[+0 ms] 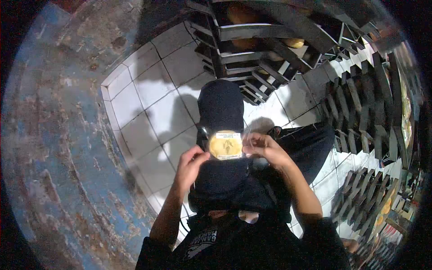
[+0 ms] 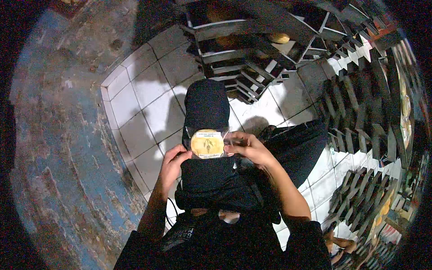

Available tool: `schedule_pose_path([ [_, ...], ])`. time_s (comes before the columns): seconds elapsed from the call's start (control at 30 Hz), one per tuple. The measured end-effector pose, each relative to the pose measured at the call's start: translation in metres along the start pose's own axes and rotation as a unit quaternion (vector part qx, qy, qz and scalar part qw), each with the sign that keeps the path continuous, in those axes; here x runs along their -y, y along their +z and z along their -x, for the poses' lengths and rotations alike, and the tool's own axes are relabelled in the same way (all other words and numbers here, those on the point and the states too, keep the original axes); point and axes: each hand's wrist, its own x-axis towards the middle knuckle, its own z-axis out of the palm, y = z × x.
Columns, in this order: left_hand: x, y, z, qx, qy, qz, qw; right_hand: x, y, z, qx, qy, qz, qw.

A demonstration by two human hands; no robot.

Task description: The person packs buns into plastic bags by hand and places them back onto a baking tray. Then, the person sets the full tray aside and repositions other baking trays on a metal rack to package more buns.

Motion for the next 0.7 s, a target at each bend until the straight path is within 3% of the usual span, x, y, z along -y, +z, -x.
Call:
schedule_pose_path([
  [0.03,-0.001,-0.001,-0.003,0.010,0.001,-0.018,1.000,0.004,0.000,-0.001,0.031,0.040,-0.036,0.998],
  [0.07,0.000,0.001,-0.005,0.009,0.005,-0.018,1.000,-0.005,-0.007,-0.004,0.066,-0.035,0.049,0.996],
  [0.13,0.005,0.005,-0.005,-0.034,0.122,0.054,0.991,0.023,-0.002,0.005,0.113,-0.089,0.086,0.986],
  [0.17,0.006,0.004,-0.005,-0.036,0.125,0.054,0.990,0.044,0.001,0.014,0.159,-0.139,0.121,0.970],
  [0.2,0.007,0.002,-0.005,-0.018,0.107,0.026,0.994,0.066,0.002,0.023,0.213,-0.031,0.070,0.974],
  [0.27,0.003,0.004,-0.006,0.009,0.081,0.013,0.997,0.100,0.005,0.040,0.205,-0.031,0.095,0.974],
  [0.3,0.006,0.004,-0.008,-0.012,0.116,-0.042,0.992,0.122,0.007,0.048,0.197,-0.033,0.117,0.973],
  [0.33,0.001,0.004,-0.007,-0.015,0.076,-0.051,0.996,0.148,0.007,0.058,0.188,-0.120,0.146,0.964],
  [0.37,-0.004,0.004,-0.006,-0.018,0.041,-0.060,0.997,0.175,0.007,0.069,0.181,-0.137,0.162,0.960],
  [0.4,-0.002,0.005,-0.008,-0.021,0.078,-0.060,0.995,0.202,0.007,0.082,0.111,-0.274,0.224,0.929],
  [0.47,-0.005,0.004,-0.011,-0.016,0.112,-0.062,0.992,0.250,0.005,0.095,-0.034,-0.506,0.301,0.807],
  [0.53,-0.009,0.000,-0.012,0.003,0.112,-0.064,0.992,0.309,0.018,0.096,-0.155,-0.632,0.239,0.721],
  [0.6,-0.010,-0.002,-0.010,0.001,0.111,-0.067,0.992,0.365,0.016,0.096,-0.201,-0.655,0.187,0.704],
  [0.7,-0.010,-0.006,-0.011,-0.003,0.111,-0.078,0.991,0.437,-0.010,0.078,-0.263,-0.596,0.365,0.665],
])
